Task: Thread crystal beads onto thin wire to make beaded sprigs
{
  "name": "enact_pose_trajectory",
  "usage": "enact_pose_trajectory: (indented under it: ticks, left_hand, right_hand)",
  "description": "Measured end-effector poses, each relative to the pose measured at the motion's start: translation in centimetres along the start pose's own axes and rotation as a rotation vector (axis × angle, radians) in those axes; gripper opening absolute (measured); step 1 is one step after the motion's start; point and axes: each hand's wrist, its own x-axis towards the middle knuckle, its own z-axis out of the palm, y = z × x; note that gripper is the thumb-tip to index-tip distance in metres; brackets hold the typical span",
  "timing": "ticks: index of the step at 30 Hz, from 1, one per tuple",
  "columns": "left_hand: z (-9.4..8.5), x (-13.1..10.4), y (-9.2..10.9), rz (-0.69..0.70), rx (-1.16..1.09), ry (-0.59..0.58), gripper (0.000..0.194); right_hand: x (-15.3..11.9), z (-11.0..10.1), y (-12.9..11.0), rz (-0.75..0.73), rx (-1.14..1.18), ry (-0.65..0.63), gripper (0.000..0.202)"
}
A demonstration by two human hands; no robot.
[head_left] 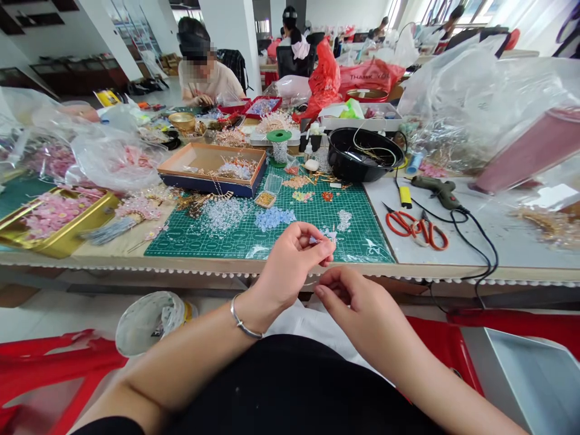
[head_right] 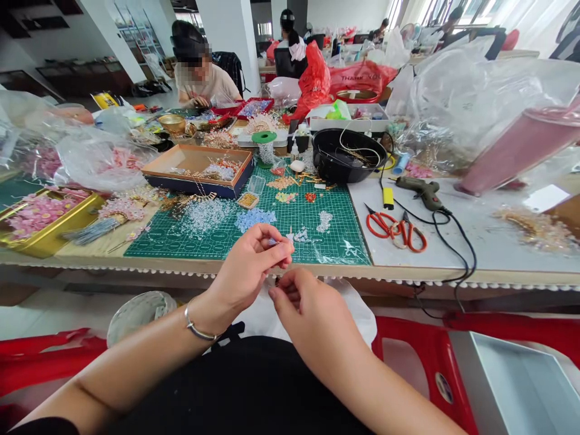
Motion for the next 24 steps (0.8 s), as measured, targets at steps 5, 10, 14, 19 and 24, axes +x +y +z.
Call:
enact_pose_trajectory:
  ticks: [5,10,14,19,24]
  left_hand:
    - [0.0,-0.3,-0.1,0.124,0.07,0.028,0.017]
    - [-0.2,-0.3,0.1,0.151,0.022,0.086,0.018]
    - [-0.1,-0.4,0.1,0.132,-0.068,0.075,0.02]
    - [0.1,-0.5,0.1,0.072,-0.119,0.037,0.021]
    - [-0.4,-0.3,0.7,0.05,-0.133,0.054,0.024]
  right_hand:
    - [1.1,1.1,0.5,-0.049,0.178,0.043,0.013]
    - [1.1,1.8,1.1,-0.262,-0.182,0.102,0.027]
    - [1.0,2.2,1.3,-0.356,-0.39,0.051,0.028]
    - [1.0,2.1,1.3,-0.419,-0.496,-0.02,0.025]
    - [-0.2,1.0,1.8,-0.431,-0.399,-0.071,0.027]
